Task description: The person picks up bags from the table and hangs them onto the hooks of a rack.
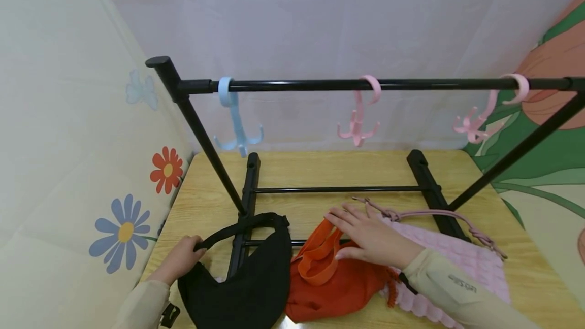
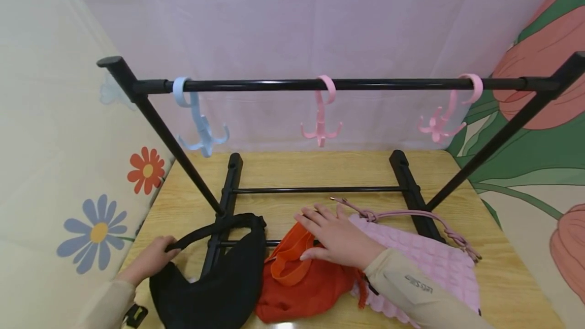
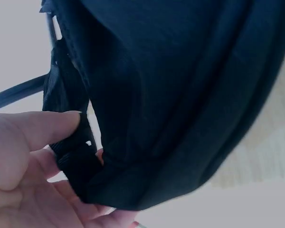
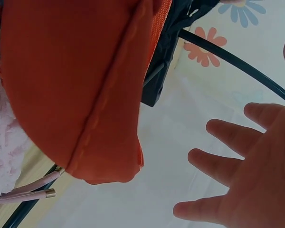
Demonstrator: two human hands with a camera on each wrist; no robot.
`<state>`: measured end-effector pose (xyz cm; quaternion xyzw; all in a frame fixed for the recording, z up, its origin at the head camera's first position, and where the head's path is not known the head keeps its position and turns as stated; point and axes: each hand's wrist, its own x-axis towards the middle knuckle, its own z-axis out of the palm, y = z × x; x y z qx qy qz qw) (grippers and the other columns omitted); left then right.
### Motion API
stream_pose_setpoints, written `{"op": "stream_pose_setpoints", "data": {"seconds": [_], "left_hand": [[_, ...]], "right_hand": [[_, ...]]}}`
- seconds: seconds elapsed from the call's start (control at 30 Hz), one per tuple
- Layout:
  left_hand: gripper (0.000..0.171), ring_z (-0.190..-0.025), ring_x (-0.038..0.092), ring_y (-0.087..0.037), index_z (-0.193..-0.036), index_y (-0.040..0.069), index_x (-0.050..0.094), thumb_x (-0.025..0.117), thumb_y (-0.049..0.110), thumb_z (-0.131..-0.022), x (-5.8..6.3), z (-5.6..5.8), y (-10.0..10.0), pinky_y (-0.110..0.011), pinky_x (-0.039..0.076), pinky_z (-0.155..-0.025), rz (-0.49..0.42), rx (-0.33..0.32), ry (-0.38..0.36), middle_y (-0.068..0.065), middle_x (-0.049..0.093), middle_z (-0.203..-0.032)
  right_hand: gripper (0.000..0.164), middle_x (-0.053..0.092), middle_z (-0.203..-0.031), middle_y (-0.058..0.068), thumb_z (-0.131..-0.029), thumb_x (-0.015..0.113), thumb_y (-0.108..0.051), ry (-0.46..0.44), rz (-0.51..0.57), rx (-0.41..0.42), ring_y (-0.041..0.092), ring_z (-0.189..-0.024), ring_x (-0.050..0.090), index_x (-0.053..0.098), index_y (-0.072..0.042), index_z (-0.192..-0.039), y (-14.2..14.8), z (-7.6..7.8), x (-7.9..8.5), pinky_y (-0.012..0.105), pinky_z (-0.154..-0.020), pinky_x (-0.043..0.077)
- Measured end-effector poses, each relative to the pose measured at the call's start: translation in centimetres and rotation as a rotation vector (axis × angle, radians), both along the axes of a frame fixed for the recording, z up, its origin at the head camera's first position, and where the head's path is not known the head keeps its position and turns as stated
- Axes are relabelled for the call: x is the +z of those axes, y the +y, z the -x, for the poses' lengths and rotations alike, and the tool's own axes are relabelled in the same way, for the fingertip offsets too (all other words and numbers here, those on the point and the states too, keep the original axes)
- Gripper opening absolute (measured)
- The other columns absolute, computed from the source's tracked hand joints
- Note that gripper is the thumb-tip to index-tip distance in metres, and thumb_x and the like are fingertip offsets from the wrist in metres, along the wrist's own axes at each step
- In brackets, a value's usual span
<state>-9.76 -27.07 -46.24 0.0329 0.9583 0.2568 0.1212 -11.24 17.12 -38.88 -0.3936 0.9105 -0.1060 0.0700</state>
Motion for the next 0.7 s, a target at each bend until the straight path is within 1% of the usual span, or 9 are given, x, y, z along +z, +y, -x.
{"op": "stream_pose_setpoints", "data": {"seconds": [0.03,0.13,0.27,0.4,0.5,0.6,0.7], "left_hand": [[0.009,-0.070,0.046,-0.021,-0.086,-0.003,0.059,0.061,0.003,-0.092,0.3,0.0,0.1,-0.038,0.040,-0.064,-0.007,0.005,0.002,-0.008,0.051,-0.079],[0.010,-0.067,0.046,-0.020,-0.087,-0.001,0.059,0.060,0.005,-0.095,1.3,0.0,0.7,-0.037,0.039,-0.062,-0.032,0.036,0.006,-0.006,0.051,-0.076],[0.008,-0.066,0.049,-0.017,-0.091,0.000,0.062,0.061,0.007,-0.095,2.6,-0.1,1.6,-0.036,0.042,-0.061,-0.020,0.058,0.031,-0.005,0.058,-0.078],[0.006,-0.071,0.057,-0.018,-0.093,0.001,0.064,0.064,0.007,-0.092,3.8,-0.6,2.3,-0.040,0.048,-0.064,0.018,0.054,0.106,-0.006,0.063,-0.083],[0.009,-0.079,0.063,-0.025,-0.098,0.000,0.066,0.066,0.006,-0.092,4.7,-1.1,2.8,-0.046,0.051,-0.071,0.021,0.066,0.185,-0.009,0.066,-0.089],[0.013,-0.089,0.064,-0.033,-0.102,-0.002,0.067,0.065,0.006,-0.092,5.4,-1.7,3.1,-0.050,0.051,-0.078,-0.006,0.096,0.260,-0.014,0.068,-0.097],[0.014,-0.093,0.064,-0.035,-0.104,-0.003,0.067,0.065,0.006,-0.093,5.9,-2.1,3.3,-0.052,0.051,-0.080,-0.030,0.116,0.337,-0.017,0.068,-0.100]], "right_hand": [[0.077,0.031,-0.154,0.016,-0.094,0.048,-0.058,-0.003,-0.002,0.002,0.042,-0.139,0.028,0.033,-0.009,-0.152,-0.1,0.0,0.0,0.073,-0.103,0.016],[0.077,0.032,-0.154,0.017,-0.094,0.047,-0.058,-0.011,0.001,0.015,0.043,-0.139,0.028,0.033,-0.008,-0.152,-0.2,0.1,0.1,0.074,-0.102,0.017],[0.077,0.030,-0.154,0.018,-0.095,0.048,-0.057,-0.036,0.014,0.033,0.044,-0.139,0.027,0.032,-0.008,-0.152,-0.5,0.2,0.1,0.074,-0.101,0.019],[0.077,0.028,-0.155,0.019,-0.095,0.048,-0.056,-0.067,0.024,0.034,0.045,-0.139,0.026,0.031,-0.007,-0.152,-0.6,0.3,0.1,0.073,-0.102,0.018],[0.077,0.028,-0.155,0.018,-0.095,0.048,-0.055,-0.068,0.021,0.036,0.045,-0.139,0.025,0.030,-0.007,-0.152,-0.7,0.3,0.2,0.073,-0.102,0.017],[0.077,0.028,-0.156,0.017,-0.095,0.048,-0.056,-0.063,0.018,0.039,0.043,-0.140,0.025,0.029,-0.008,-0.153,-0.8,0.5,0.3,0.073,-0.103,0.016],[0.078,0.027,-0.156,0.016,-0.095,0.047,-0.056,-0.059,0.016,0.045,0.042,-0.140,0.025,0.028,-0.009,-0.153,-1.0,0.6,0.3,0.072,-0.104,0.015]]}}
